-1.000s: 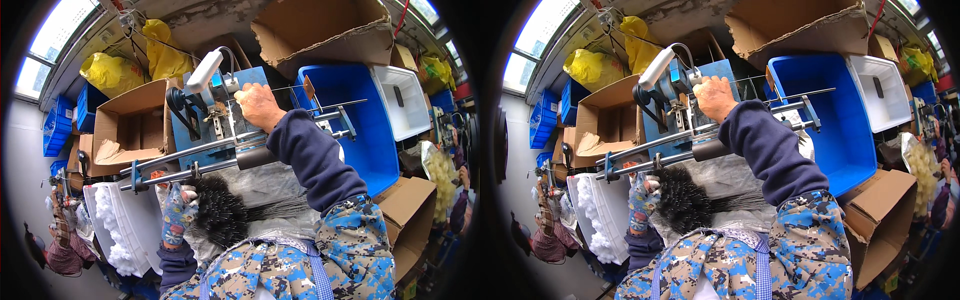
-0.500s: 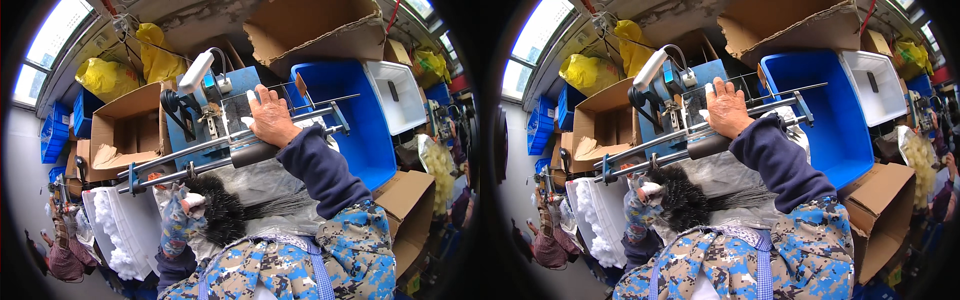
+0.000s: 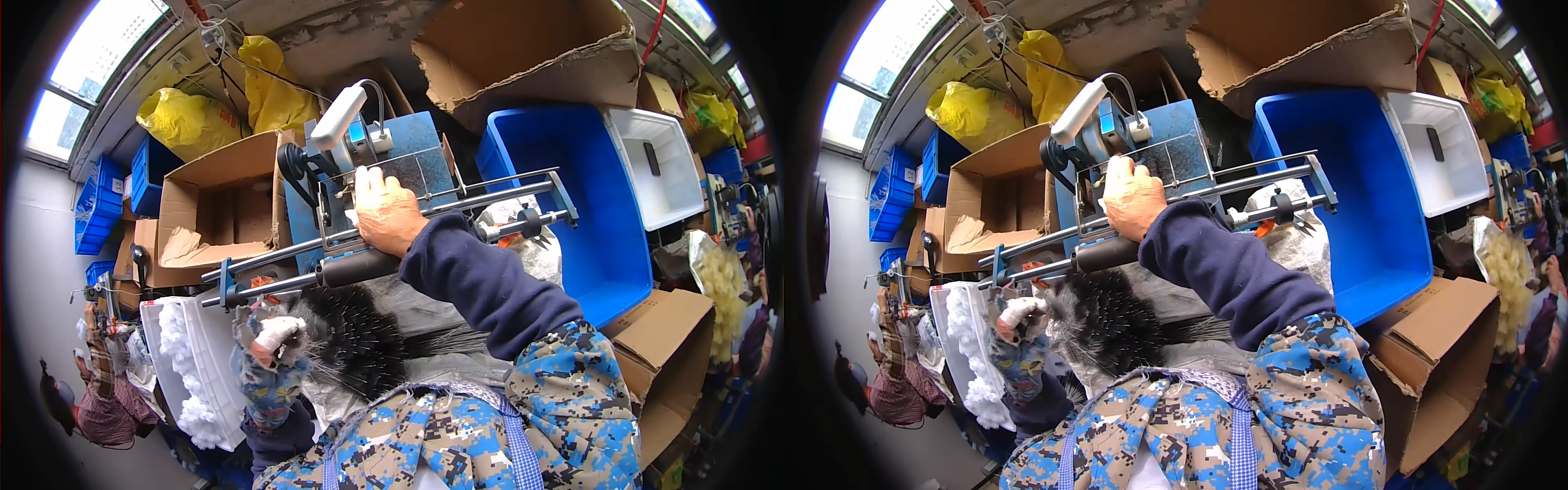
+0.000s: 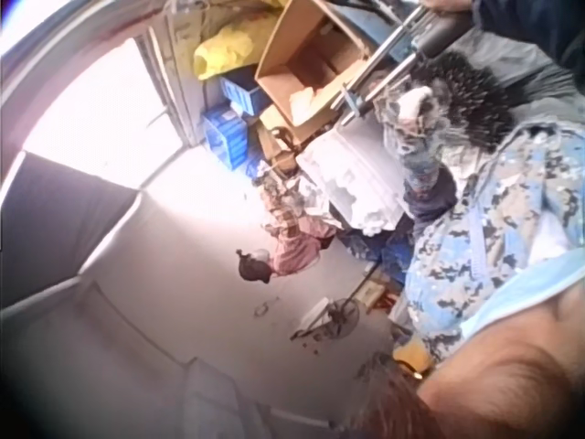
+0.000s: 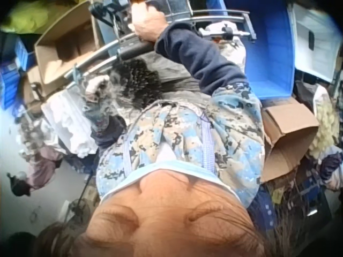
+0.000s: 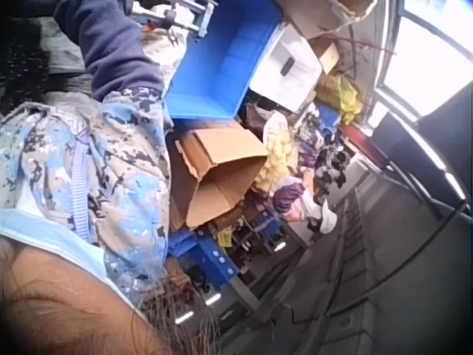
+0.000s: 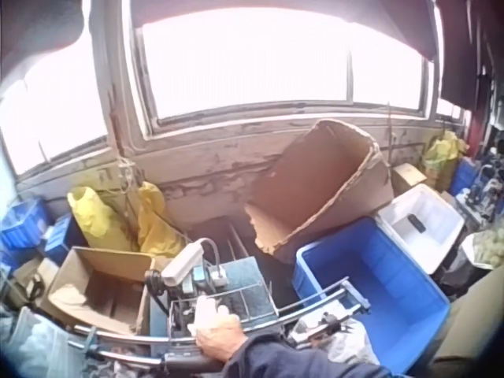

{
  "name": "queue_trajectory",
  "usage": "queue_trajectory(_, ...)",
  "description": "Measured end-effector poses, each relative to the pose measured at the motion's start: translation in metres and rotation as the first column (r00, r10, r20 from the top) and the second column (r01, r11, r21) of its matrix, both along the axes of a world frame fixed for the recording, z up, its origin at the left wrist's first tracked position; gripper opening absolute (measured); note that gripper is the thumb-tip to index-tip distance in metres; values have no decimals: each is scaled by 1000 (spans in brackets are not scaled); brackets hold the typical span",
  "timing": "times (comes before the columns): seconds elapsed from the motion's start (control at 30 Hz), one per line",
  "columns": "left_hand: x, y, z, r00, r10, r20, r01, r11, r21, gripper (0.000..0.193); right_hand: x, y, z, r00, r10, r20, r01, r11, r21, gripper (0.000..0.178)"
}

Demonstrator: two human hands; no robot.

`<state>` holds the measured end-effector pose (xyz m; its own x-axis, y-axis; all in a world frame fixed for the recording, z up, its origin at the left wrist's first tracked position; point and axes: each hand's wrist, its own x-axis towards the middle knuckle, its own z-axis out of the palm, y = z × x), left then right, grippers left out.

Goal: The person operates a small blue machine, repeatedly pulling a lever to process black bristles. They wear patterned gloves and handle the bristles with their left hand while operating the lever with their right. The person also adjusts a metal rod on the machine.

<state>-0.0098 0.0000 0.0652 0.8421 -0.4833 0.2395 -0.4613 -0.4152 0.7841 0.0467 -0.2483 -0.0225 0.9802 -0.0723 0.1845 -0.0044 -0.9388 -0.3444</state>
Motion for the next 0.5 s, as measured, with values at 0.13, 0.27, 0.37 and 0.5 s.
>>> queue_trajectory(0.13, 4, 10, 20, 991, 35, 132, 27, 898, -440, 63, -14, -36, 4, 990, 12, -140, -22, 998, -67, 59)
queue_trajectory(0.27, 13, 43, 12, 999, 25, 32, -5, 860, -510, 54, -27, -76, 23, 999, -3, -48, -6, 981, -196, 42)
queue_trajectory(0.37, 14, 22, 8, 998, -63, -16, 40, 793, -608, 47, -20, -99, 30, 977, -112, 179, 165, 935, -315, 34)
queue_trajectory(0.5, 23, -12, 15, 993, -113, 39, 112, 770, -628, 45, -9, -109, 22, 991, -49, -125, -4, 918, -396, 15)
